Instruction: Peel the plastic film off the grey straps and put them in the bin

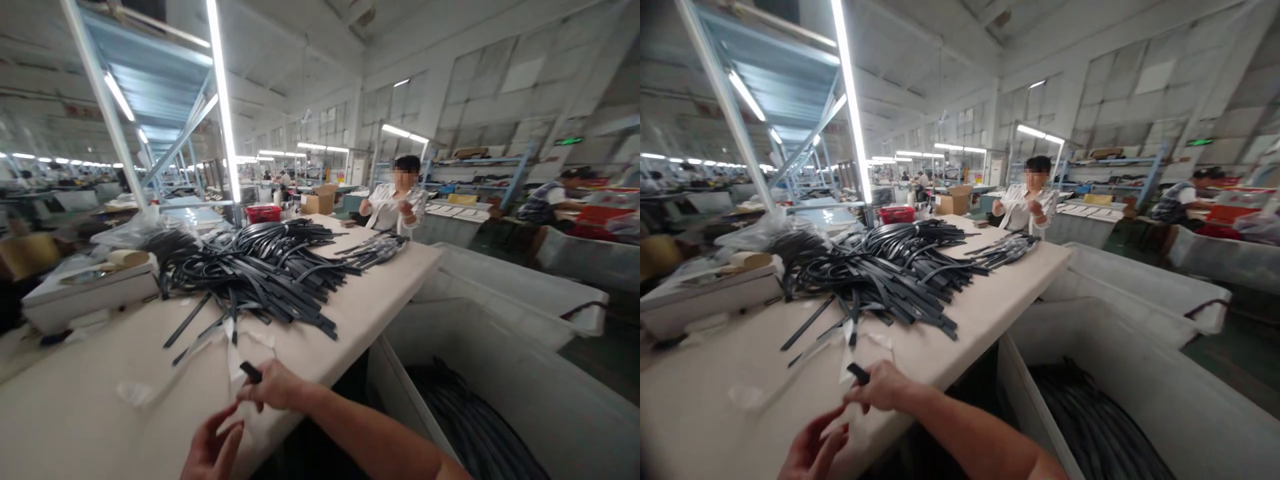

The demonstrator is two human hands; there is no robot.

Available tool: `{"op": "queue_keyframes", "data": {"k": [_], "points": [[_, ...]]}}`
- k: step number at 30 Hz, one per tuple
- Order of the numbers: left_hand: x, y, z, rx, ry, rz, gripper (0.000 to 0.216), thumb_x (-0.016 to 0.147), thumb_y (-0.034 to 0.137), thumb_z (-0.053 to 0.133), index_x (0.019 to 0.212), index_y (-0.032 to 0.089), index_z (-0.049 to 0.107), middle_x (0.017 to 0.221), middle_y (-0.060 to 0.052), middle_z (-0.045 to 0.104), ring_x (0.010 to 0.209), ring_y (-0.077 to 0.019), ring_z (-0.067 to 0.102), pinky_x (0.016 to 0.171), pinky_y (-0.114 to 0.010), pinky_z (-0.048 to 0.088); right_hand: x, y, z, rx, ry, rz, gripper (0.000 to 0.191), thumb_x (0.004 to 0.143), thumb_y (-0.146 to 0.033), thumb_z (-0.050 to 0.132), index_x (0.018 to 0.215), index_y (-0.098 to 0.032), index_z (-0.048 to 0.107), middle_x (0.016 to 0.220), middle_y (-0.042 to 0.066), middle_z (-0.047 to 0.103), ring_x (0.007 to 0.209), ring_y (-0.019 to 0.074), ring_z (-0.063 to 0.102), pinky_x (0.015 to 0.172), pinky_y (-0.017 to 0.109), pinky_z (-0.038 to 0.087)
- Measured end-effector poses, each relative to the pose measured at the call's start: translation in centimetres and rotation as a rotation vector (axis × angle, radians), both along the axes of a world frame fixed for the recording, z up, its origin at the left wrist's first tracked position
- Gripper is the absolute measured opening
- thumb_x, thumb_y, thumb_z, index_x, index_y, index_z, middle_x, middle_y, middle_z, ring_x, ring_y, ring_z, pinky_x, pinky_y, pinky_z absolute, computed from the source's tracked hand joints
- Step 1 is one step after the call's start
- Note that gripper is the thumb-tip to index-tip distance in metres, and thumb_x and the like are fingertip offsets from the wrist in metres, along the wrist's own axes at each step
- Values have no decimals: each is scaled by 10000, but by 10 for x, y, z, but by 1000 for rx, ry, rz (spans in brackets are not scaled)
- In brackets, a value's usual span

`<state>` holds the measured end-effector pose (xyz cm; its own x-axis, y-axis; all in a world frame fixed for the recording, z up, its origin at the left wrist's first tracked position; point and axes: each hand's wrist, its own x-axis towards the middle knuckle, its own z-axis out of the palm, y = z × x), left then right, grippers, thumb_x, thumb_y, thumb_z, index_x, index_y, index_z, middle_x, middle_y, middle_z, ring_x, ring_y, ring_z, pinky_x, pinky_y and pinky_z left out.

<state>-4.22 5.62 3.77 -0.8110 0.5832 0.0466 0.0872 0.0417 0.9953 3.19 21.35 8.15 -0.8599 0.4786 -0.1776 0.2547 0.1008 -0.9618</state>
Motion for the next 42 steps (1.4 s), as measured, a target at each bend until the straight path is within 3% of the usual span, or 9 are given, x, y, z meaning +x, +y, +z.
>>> {"op": "queue_keyframes", "data": {"k": [3, 6, 10, 19, 23, 26, 29, 32, 42], "points": [[11, 1, 20, -59, -380, -66, 624, 556, 546, 845, 1016, 157, 679, 914, -75, 740, 694, -182, 685, 640, -289, 577, 1, -3, 5, 10, 69, 20, 139, 780, -246, 649, 708, -132, 684, 512, -48, 538, 464, 65, 456, 461, 173, 354], [13, 9, 35, -97, -443, -226, 525, 574, 494, 862, 907, 109, 732, 799, -67, 723, 639, -127, 642, 646, -231, 540, 2, -5, 6, 29, 110, 56, 174, 789, -258, 647, 673, -129, 663, 511, -41, 547, 478, 70, 476, 487, 180, 364], [12, 6, 45, -122, -530, -291, 502, 537, 472, 891, 883, 133, 759, 735, -41, 711, 568, -95, 610, 621, -214, 517, 5, -5, 9, 82, 123, 69, 180, 773, -305, 669, 731, -132, 695, 493, -44, 549, 462, 79, 484, 483, 192, 362], [18, 5, 37, -186, -619, -405, 401, 561, 435, 894, 755, 119, 745, 673, -60, 705, 603, -138, 654, 624, -234, 531, 15, -2, 13, 183, 127, 95, 185, 783, -312, 663, 748, -137, 711, 499, -43, 561, 473, 91, 510, 515, 211, 375], [25, 9, 32, -175, -729, -404, 434, 537, 429, 906, 778, 114, 728, 774, -88, 734, 659, -152, 679, 675, -257, 547, 22, 6, 9, 265, 185, 69, 216, 806, -335, 642, 745, -137, 706, 551, -27, 589, 534, 95, 526, 558, 214, 381], [28, 12, 36, -69, -658, -264, 430, 536, 439, 902, 727, 117, 693, 707, -49, 706, 633, -124, 651, 666, -235, 534, 44, 13, 3, 88, 177, 34, 370, 865, -469, 552, 801, -130, 687, 571, -12, 600, 448, 77, 467, 473, 212, 358], [29, 16, 42, 44, -621, -132, 460, 505, 455, 910, 676, 127, 638, 674, -16, 676, 619, -106, 626, 687, -243, 535, 74, 9, -5, -210, 111, 187, 506, 864, -613, 508, 829, -131, 655, 560, -8, 602, 371, 60, 394, 381, 203, 309], [34, 23, 43, 86, -640, -96, 462, 496, 440, 915, 695, 132, 633, 752, -27, 702, 658, -113, 640, 732, -261, 540, 93, -9, -15, -376, 69, 334, 526, 849, -650, 521, 811, -137, 636, 546, -1, 609, 372, 62, 408, 364, 188, 317], [49, 32, 35, 85, -643, -141, 373, 568, 397, 891, 739, 132, 693, 770, -28, 715, 652, -108, 643, 652, -209, 531, 93, -32, -33, -414, 57, 302, 491, 848, -607, 530, 794, -132, 637, 532, -6, 608, 369, 60, 413, 362, 178, 339]]}}
